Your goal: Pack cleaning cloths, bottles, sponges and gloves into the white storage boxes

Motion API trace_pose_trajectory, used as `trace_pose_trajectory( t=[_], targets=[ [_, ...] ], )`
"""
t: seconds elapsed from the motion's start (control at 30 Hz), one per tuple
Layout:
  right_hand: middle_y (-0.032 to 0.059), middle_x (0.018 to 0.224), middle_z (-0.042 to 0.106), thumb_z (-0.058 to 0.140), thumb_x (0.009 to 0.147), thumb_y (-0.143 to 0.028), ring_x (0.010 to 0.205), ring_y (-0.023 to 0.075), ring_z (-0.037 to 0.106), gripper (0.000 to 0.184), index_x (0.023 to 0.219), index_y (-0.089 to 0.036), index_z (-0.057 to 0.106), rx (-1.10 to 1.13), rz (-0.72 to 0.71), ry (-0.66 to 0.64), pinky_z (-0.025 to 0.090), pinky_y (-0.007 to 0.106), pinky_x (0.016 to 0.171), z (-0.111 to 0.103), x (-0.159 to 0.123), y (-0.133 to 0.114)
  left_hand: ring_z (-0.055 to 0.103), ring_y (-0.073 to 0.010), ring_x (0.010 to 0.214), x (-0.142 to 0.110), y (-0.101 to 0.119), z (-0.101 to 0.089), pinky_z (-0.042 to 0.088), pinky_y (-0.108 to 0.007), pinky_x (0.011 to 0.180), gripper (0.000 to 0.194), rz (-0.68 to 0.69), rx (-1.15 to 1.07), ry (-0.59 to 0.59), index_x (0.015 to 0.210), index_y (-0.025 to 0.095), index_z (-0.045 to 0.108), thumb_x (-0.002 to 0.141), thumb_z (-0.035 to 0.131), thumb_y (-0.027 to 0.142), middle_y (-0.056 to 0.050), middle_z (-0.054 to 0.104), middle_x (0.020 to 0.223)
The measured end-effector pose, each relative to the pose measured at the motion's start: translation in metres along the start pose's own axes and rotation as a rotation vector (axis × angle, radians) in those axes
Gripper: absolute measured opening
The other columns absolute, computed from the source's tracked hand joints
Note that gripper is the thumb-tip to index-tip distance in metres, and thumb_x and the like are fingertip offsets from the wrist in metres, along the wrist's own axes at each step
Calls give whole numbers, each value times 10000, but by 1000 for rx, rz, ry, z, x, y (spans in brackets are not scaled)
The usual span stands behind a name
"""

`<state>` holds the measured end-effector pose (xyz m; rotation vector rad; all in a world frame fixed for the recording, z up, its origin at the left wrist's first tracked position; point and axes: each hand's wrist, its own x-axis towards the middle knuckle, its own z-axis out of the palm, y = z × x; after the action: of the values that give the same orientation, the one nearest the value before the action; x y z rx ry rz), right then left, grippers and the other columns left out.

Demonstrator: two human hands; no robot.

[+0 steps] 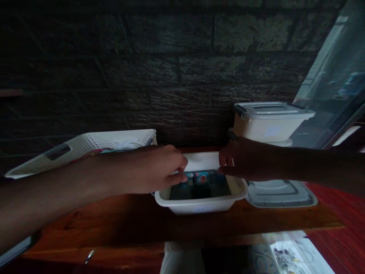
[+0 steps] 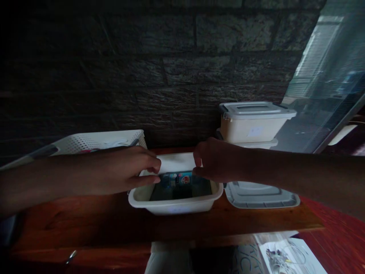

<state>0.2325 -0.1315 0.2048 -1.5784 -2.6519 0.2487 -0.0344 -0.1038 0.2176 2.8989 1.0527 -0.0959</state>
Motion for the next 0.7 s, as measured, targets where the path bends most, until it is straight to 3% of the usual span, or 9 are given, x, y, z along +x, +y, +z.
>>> trace_pose_trajectory(
  t=[0.17,0.37,0.53,0.7],
  targets=[
    [32,771,748,625,925,-349,656,151,663,237,833,-190,775,53,17,52,421,237,570,-14,-19,-5,632,-160,720,-17,6,-41,405,-267,650,243,13,55,5,877,220,746,974,580,369,-20,712,801],
    [70,718,734,587,949,-224,608,139,620,252,780,-139,754,70,22,127,397,254,580,-31,-28,-18,635,-153,675,-41,-10,-79,398,-261,633,324,-66,86,83,919,192,758,990,534,415,-22,731,775],
    [78,653,708,541,967,-198,586,141,602,311,752,-120,752,7,-6,185,356,268,572,-42,-24,-30,641,-152,698,-55,-34,-87,398,-251,640,330,-103,122,121,925,174,768,978,533,401,-43,743,809],
    [68,657,702,502,1000,-240,578,122,580,371,733,-130,735,-51,-84,251,333,258,571,-45,-6,-26,648,-152,701,-66,-66,-78,390,-245,633,317,-164,98,144,908,175,773,961,548,391,-39,747,797]
  ],
)
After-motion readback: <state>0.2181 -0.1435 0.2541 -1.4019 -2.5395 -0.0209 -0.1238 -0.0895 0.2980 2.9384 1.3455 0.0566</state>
